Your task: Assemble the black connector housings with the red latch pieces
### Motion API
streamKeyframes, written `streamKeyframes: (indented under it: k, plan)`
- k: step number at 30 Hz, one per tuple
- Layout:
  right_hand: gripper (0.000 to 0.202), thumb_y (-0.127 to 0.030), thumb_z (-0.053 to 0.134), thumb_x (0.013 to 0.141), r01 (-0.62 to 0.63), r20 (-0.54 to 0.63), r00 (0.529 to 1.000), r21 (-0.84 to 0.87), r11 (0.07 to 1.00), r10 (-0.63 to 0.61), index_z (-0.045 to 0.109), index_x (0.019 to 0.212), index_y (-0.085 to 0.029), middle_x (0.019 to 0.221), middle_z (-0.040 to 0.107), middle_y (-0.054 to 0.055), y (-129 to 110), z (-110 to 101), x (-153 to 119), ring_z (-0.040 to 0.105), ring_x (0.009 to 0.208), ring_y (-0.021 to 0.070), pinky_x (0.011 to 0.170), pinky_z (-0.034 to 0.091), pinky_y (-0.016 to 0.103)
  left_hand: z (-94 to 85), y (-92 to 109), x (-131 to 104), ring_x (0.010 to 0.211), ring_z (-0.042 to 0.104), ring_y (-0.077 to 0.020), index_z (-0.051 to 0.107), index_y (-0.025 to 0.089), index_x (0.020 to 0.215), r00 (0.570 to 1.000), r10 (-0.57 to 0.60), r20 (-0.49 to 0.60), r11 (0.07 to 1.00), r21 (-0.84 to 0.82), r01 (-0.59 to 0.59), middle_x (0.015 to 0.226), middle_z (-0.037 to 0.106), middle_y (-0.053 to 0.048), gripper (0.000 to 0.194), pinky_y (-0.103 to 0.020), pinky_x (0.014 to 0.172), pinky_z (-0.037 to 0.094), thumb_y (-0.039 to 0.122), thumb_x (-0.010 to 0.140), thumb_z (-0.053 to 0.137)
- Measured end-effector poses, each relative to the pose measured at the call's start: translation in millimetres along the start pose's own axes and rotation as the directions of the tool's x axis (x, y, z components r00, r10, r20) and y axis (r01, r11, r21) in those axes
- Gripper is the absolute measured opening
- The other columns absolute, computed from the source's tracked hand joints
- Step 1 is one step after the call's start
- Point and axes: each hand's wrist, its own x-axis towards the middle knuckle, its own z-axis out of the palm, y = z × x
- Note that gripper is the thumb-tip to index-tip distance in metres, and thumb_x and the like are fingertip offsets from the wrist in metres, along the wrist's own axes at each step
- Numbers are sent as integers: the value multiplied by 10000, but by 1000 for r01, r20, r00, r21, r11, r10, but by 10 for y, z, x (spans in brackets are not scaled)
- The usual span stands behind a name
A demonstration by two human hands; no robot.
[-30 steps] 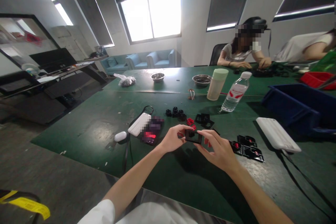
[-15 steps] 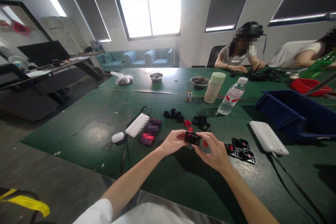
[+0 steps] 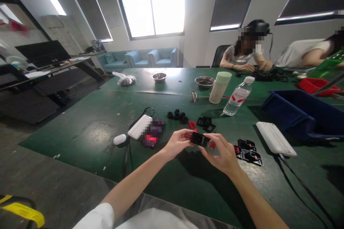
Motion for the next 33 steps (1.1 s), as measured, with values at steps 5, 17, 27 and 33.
streamKeyframes:
  k: [5, 17, 27, 33]
  plan:
    - [395, -245, 725, 940, 26, -48, 998, -10, 1000, -26, 583, 1309, -227, 1036, 690, 74, 25, -9, -5, 621, 636, 145, 591, 545, 288, 14, -13, -11, 954, 741, -245, 791, 123, 1074, 1000, 13, -21, 1000, -18, -13, 1010, 801, -116, 490, -367, 856, 600, 150, 605, 932]
    - [380, -253, 726, 944, 33, -9, 999, -8, 999, -33, 593, 1300, -228, 1010, 702, 70, 6, -33, 10, 631, 649, 155, 601, 541, 292, 21, 44, -45, 986, 779, -274, 809, 115, 1095, 996, 90, 14, 984, 153, -91, 1059, 824, -137, 459, -423, 972, 597, 141, 647, 901]
    - [379, -266, 739, 936, 40, -28, 999, -24, 999, -41, 603, 1287, -223, 1018, 704, 71, 27, -28, 12, 630, 627, 140, 590, 544, 276, 22, 95, -60, 1021, 781, -279, 801, 109, 1140, 992, 119, 31, 978, 166, -122, 1108, 818, -152, 472, -421, 983, 607, 174, 683, 899]
    - [379, -264, 745, 931, 46, -45, 998, -39, 998, -48, 610, 1282, -217, 1012, 707, 70, 33, -27, 8, 622, 607, 131, 586, 545, 272, 30, 79, -62, 1012, 784, -273, 796, 108, 1145, 990, 128, 54, 978, 156, -135, 1117, 816, -150, 458, -424, 982, 613, 153, 696, 870]
